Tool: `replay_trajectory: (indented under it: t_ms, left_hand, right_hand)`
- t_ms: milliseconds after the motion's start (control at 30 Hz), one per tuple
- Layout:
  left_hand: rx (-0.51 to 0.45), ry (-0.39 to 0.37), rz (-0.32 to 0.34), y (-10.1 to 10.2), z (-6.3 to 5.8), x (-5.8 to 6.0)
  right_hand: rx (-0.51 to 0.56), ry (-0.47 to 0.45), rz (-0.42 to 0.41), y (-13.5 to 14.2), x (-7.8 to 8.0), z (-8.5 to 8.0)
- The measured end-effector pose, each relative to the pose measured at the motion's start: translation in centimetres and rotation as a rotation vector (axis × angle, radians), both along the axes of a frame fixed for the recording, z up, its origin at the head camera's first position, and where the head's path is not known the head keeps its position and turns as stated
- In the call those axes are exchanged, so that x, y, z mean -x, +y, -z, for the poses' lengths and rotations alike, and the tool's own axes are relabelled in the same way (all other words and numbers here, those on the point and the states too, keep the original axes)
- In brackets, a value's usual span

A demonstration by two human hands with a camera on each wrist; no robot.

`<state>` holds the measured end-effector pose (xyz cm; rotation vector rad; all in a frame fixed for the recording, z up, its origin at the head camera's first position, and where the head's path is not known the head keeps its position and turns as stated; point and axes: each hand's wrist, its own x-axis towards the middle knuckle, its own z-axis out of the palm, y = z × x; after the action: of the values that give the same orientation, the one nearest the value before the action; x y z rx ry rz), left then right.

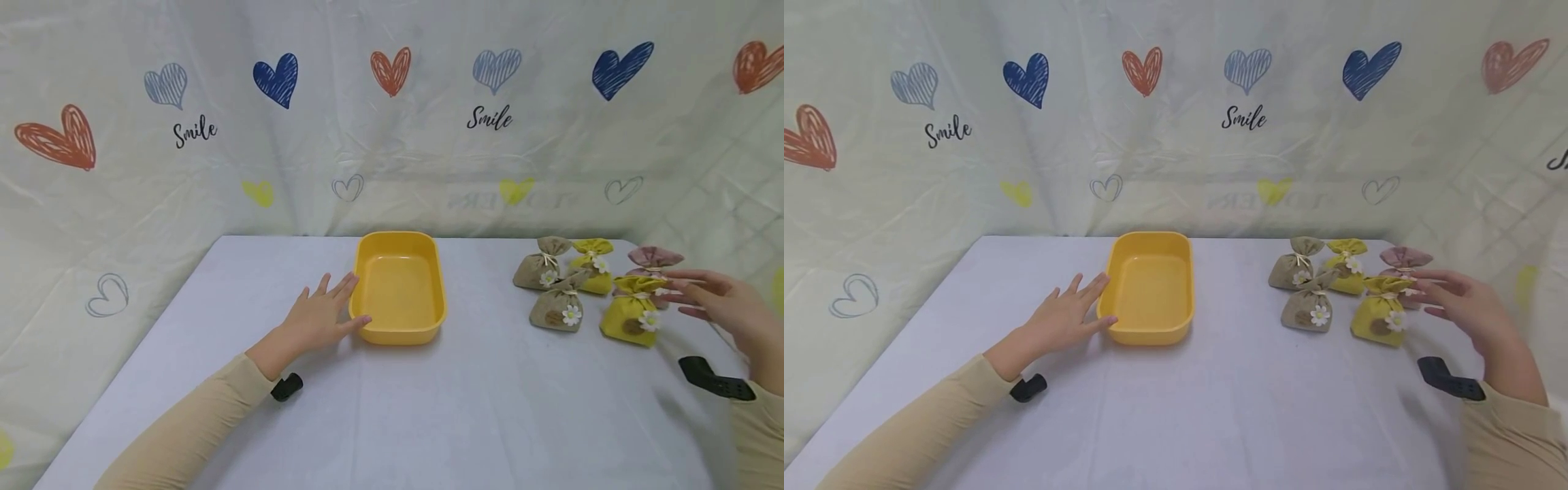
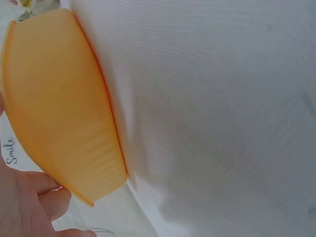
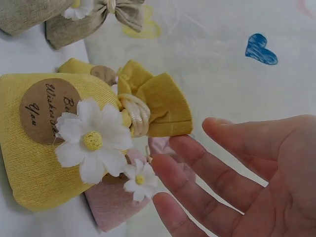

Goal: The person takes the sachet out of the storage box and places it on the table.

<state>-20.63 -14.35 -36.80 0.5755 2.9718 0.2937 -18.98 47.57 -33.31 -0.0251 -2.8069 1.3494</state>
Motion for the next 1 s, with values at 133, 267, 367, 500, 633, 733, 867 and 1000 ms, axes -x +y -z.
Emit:
replay_trajectory:
  t_ms: [133,267,367,500,633,733,867,1000]
  left_hand:
    - [-0.004,-0.005,0.000,0.0,-0.1,0.0]
    - [-0.002,-0.003,0.002,0.0,-0.1,0.1]
    - [0.003,0.001,0.003,-0.1,-0.1,0.1]
    - [0.005,-0.002,0.002,-0.2,0.0,0.2]
    - [0.003,-0.008,-0.002,-0.3,0.0,0.3]
    - [-0.005,-0.009,0.000,-0.2,-0.1,0.4]
    - [-0.006,-0.001,-0.004,-0.2,-0.6,0.7]
    - [-0.018,0.013,-0.024,-0.4,-1.2,1.1]
  right_hand:
    - [-0.033,0.026,0.027,-0.3,-0.1,-0.4]
    - [-0.092,0.043,0.061,-0.8,-0.3,-0.7]
    - [-0.110,0.060,0.059,-1.2,-0.5,-1.0]
    - [-0.123,0.093,0.039,-2.2,-0.6,-1.7]
    - [-0.157,0.114,0.011,-3.6,-0.6,-2.7]
    - [-0.188,0.103,-0.009,-5.2,-0.6,-3.4]
    - [-0.212,0.099,-0.053,-7.5,-0.4,-4.4]
    - [-0.235,0.130,-0.096,-10.0,0.2,-5.0]
